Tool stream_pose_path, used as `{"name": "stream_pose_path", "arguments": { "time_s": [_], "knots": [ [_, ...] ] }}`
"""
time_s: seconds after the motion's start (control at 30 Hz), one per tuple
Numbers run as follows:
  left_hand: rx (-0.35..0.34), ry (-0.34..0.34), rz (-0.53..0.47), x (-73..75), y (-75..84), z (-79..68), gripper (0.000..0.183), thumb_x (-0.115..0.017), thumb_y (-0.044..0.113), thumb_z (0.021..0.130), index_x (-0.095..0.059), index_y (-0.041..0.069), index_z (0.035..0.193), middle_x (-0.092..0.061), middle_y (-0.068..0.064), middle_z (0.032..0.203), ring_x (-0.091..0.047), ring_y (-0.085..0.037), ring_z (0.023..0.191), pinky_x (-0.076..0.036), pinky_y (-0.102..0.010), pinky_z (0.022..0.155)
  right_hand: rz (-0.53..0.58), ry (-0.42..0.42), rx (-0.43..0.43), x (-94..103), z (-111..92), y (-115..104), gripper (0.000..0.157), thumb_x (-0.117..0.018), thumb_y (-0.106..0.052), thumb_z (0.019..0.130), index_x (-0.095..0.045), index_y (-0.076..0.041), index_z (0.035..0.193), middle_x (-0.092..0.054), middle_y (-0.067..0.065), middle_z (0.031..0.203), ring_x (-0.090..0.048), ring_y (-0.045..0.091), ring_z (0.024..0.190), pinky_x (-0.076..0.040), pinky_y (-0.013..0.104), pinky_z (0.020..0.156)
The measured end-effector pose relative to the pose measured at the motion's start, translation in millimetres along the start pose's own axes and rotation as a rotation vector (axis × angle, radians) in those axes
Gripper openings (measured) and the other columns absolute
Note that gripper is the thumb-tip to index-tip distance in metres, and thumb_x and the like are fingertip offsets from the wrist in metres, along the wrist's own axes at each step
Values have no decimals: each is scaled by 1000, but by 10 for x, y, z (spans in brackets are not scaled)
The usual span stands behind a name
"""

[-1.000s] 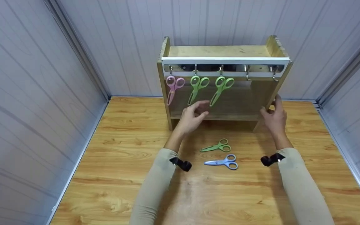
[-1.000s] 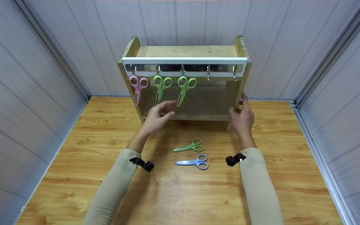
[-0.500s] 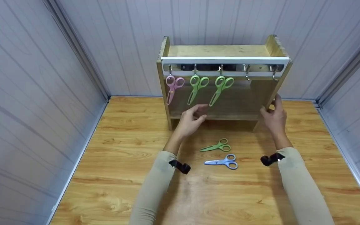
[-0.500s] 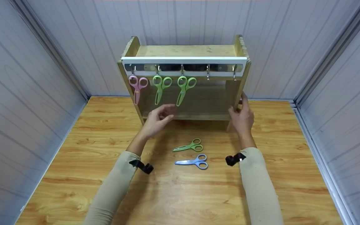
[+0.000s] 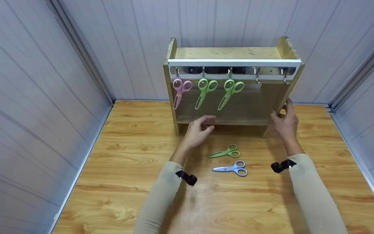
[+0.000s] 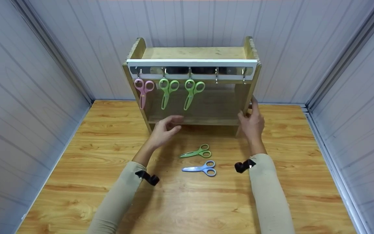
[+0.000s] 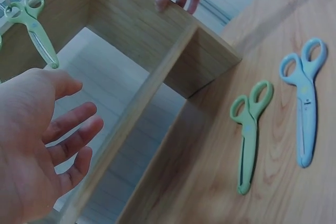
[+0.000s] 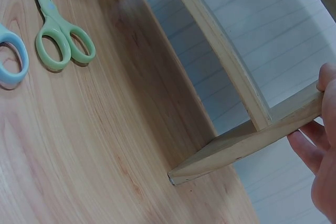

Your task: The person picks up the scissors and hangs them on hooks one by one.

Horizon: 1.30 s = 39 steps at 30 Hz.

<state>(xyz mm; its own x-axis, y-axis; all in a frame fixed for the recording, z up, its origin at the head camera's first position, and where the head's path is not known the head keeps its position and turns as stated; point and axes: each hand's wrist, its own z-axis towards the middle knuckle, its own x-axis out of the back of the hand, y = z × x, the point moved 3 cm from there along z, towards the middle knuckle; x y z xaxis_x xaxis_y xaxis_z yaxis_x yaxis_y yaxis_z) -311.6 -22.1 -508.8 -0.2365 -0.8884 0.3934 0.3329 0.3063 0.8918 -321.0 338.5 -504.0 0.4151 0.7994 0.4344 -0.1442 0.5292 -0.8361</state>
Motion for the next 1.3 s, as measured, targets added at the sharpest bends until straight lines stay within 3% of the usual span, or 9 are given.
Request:
{"name": "stream_pose_path", "arguments": {
  "time_s": [0.1, 0.3, 0.5, 0.67, 0.77, 1.3],
  "knots": [
    [1, -2, 17, -17, -32, -20, 39, -69, 8, 108, -71, 4, 146, -78, -18, 141, -75, -33, 122, -61, -53, 108, -5, -2, -2, -3, 3, 6, 71, -68, -12, 105, -41, -16, 171, -68, 33, 149, -74, 57, 126, -45, -1, 77],
    [18, -11, 24, -51, -88, -50, 37, -69, 8, 107, -72, 3, 144, -79, -21, 135, -76, -35, 115, -61, -41, 101, -14, 9, 15, -12, 14, 27, 69, -67, -12, 105, -42, -13, 169, -69, 34, 147, -75, 57, 125, -45, -1, 77],
    [21, -33, 23, -96, -132, -73, 37, -68, 6, 108, -72, 2, 145, -79, -26, 133, -76, -39, 117, -62, -52, 104, -19, 12, 9, -5, 5, 34, 69, -66, -14, 105, -42, -15, 170, -69, 33, 145, -75, 57, 124, -47, 1, 77],
    [45, -45, 57, -131, -149, -96, 36, -68, 8, 108, -73, 6, 144, -81, -17, 130, -76, -29, 112, -59, -33, 95, 7, 8, 8, -2, 0, 23, 69, -64, -13, 105, -42, -16, 169, -69, 33, 147, -74, 59, 123, -47, 0, 74],
    [49, -49, 71, -147, -157, -111, 35, -69, 7, 108, -74, 8, 143, -81, -17, 129, -74, -26, 109, -57, -29, 93, 17, 5, 8, -6, -1, 19, 69, -64, -12, 105, -42, -16, 170, -68, 34, 148, -74, 59, 124, -47, -1, 75],
    [4, -117, 221, -263, -222, -190, 35, -66, 8, 108, -77, 7, 141, -82, -14, 129, -79, -29, 111, -63, -38, 95, 19, 0, 4, -7, 3, 17, 71, -67, -13, 106, -40, -18, 172, -66, 33, 153, -74, 59, 124, -46, -1, 73]
  ]
}}
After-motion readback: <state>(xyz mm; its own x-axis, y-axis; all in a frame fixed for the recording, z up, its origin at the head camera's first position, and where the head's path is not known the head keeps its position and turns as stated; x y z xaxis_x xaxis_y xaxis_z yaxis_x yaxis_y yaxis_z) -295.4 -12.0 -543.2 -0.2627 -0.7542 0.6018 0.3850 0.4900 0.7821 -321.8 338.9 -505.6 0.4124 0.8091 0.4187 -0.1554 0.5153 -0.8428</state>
